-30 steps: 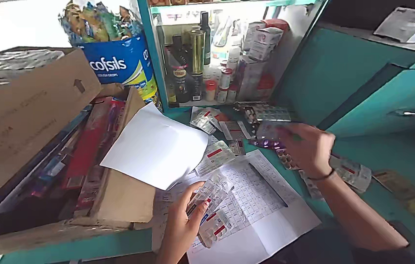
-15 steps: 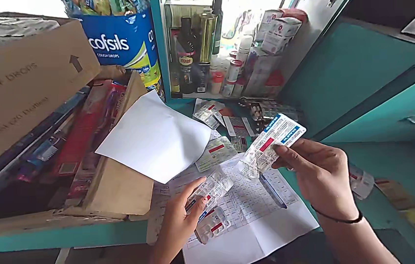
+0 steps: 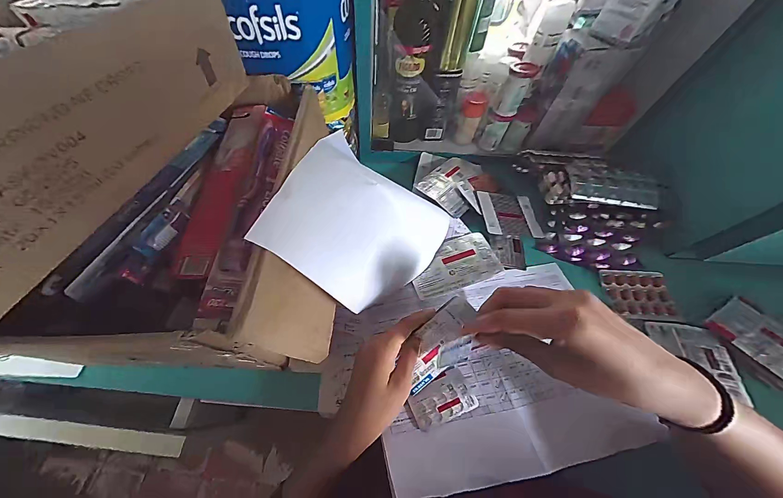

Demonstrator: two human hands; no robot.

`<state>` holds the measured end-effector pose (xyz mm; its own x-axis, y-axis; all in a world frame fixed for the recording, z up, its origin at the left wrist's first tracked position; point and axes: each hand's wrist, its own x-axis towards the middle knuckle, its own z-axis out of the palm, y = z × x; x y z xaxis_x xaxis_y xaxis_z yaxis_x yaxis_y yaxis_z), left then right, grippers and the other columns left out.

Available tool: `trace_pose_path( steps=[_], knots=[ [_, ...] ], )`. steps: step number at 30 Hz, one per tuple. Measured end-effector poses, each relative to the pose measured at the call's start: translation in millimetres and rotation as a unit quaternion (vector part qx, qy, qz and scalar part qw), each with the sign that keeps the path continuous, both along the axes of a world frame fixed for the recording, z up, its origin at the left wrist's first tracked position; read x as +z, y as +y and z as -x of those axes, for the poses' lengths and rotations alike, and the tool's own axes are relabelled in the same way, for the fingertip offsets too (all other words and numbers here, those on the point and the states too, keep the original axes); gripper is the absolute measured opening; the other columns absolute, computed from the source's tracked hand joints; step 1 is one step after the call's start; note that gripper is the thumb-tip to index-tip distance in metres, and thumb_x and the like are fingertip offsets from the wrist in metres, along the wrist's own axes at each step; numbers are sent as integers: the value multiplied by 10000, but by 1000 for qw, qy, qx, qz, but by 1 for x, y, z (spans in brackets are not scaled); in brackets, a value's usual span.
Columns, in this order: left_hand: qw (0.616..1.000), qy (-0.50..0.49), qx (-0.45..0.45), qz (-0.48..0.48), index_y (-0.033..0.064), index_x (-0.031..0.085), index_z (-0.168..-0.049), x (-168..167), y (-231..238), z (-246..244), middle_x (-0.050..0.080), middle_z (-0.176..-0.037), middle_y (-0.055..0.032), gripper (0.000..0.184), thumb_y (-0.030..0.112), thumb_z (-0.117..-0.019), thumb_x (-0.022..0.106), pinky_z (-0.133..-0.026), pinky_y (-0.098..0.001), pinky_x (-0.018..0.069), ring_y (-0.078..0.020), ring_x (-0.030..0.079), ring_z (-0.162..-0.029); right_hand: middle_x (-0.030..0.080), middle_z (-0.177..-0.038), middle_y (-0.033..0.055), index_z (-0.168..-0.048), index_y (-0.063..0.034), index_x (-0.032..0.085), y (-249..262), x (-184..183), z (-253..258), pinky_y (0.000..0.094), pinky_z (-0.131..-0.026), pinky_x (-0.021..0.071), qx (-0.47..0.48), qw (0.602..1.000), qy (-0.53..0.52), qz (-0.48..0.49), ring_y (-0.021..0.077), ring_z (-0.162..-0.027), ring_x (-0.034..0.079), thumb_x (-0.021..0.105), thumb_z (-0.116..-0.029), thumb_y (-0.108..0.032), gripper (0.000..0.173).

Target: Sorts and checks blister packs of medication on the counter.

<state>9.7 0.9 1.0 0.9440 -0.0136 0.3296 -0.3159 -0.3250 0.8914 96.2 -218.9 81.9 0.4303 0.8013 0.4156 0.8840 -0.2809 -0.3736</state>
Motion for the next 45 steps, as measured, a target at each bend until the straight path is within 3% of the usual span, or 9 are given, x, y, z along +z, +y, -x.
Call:
trace_pose_path(
  steps=[7, 10, 16, 22, 26, 29, 33, 38, 45],
  knots=[
    [994, 51, -51, 81, -44, 624, -1328, 9, 2, 5, 689, -1283, -106, 527, 347, -1077, 375, -1048, -275, 483, -62, 621, -1208, 753, -948, 37, -1025, -138, 788, 28, -23, 5, 294, -752, 531, 29, 999, -44, 8, 162, -856, 698, 569, -1007, -160, 220],
    [999, 9, -40, 9, -74, 593, -1341, 2, 2, 3, 711, -1205, -140, 435, 182, -989, 598, -996, -282, 534, -101, 675, -1126, 752, -973, 33, -1002, -135, 775, 38, -36, 7, 310, -794, 531, -10, 995, -97, -10, 184, -914, 691, 587, -1014, -250, 221],
    [991, -91, 39, -91, -79, 590, -1353, 10, 3, 7, 706, -1214, -195, 407, 61, -972, 553, -986, -315, 536, -187, 690, -1133, 665, -1287, 157, -1267, -44, 661, 25, -20, 3, 483, -1013, 475, -39, 987, -144, 52, 323, -1212, 622, 549, -1020, -360, 416],
    [948, -166, 56, -267, -4, 647, -1262, 13, -1, 0, 728, -1100, -138, 328, -3, -936, 605, -832, -366, 579, -264, 715, -1000, 660, -1014, 209, -1204, -3, 686, 16, -30, 12, 453, -826, 538, -72, 972, -215, 68, 369, -942, 668, 584, -994, -108, 255],
    [914, -110, 54, -386, 41, 693, -1216, 9, -5, 1, 722, -1175, -130, 395, -61, -834, 682, -997, -501, 507, -322, 675, -1148, 651, -1060, 237, -1125, 19, 685, 14, -62, 11, 520, -807, 560, -102, 976, -153, 117, 414, -948, 679, 528, -931, 53, 252],
    [898, -85, 72, -425, 60, 727, -1181, 20, -8, 2, 697, -1216, -188, 313, 214, -910, 698, -1054, -651, 405, -438, 599, -1242, 683, -1088, 211, -1118, -5, 690, 15, -62, 11, 487, -812, 571, -103, 978, -153, 98, 392, -967, 691, 506, -972, 9, 235],
    [878, -151, 92, -444, -1, 733, -1089, 31, -14, 2, 726, -1137, -195, 532, 487, -905, 631, -1015, -623, 464, -407, 687, -1104, 718, -991, 147, -1095, -42, 699, 9, -40, 22, 437, -779, 566, -112, 972, -193, 69, 315, -899, 710, 485, -1015, -35, 228],
    [862, -112, 54, -491, -93, 682, -1006, 27, -18, -2, 675, -894, -264, 332, 180, -840, 775, -629, -551, 558, -443, 703, -798, 678, -999, 167, -1127, -21, 653, 9, -54, 30, 475, -740, 562, -113, 984, -102, 93, 354, -932, 692, 509, -1023, -47, 179],
    [915, -64, 8, -398, -59, 691, -1178, 53, -6, 7, 739, -987, -226, 344, 130, -890, 705, -737, -563, 555, -414, 718, -857, 698, -966, 127, -1097, -84, 714, 6, -32, 46, 388, -709, 531, -115, 971, -210, -7, 288, -856, 676, 537, -1018, -55, 196]
  ],
)
